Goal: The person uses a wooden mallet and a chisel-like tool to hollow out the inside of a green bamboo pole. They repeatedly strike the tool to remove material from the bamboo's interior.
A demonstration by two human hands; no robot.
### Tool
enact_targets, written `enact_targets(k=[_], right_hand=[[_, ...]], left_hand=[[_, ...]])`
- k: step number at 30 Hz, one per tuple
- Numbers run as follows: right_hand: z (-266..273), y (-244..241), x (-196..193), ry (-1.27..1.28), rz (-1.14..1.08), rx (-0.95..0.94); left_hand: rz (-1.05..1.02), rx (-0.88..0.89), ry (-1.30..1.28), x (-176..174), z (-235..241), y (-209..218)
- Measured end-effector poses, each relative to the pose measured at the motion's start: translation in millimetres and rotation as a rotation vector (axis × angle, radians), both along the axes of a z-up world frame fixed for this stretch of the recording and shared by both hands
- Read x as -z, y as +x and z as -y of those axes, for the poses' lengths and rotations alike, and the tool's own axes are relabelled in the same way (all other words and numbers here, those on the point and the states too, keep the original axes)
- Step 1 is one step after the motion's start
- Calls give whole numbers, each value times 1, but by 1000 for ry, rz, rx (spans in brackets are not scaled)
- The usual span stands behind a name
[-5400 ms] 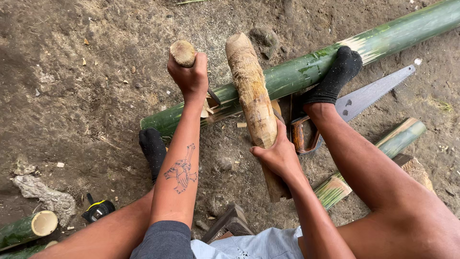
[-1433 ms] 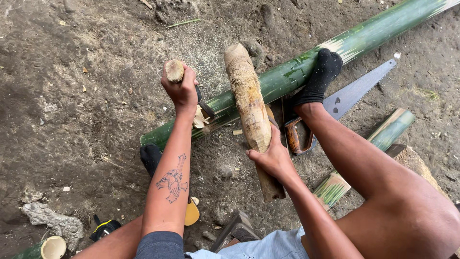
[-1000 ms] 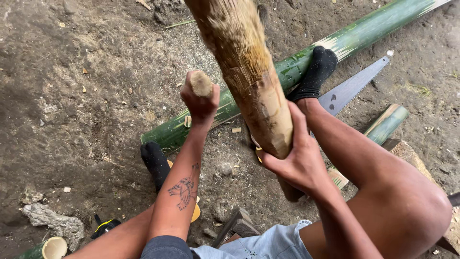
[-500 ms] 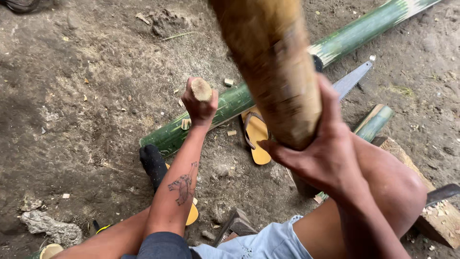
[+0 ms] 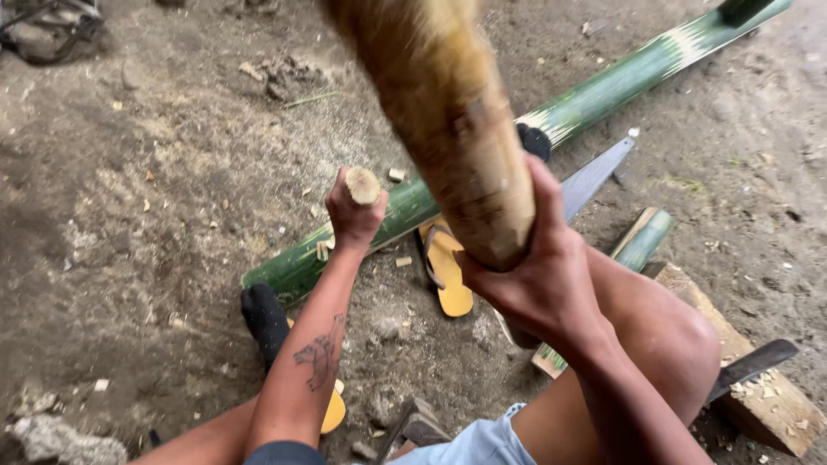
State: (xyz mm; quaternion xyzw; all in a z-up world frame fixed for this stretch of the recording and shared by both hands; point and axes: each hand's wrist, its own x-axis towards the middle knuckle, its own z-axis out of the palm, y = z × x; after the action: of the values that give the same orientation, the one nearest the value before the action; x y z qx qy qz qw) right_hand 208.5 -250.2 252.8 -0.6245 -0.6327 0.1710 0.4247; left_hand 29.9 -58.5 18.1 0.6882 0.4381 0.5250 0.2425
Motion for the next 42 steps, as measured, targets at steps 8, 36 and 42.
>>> enact_targets(k=[8,36,42], right_hand=[[-21,-27,45,-559,228,2],[-9,-41,86,-671,-30,87],[-6,-40,111,-759,-271,204]], left_hand=[[-26,74,-62,-1,4,-1],[295,166,-518,72,3,-9],[-16,-153,-305,82,4,-15]])
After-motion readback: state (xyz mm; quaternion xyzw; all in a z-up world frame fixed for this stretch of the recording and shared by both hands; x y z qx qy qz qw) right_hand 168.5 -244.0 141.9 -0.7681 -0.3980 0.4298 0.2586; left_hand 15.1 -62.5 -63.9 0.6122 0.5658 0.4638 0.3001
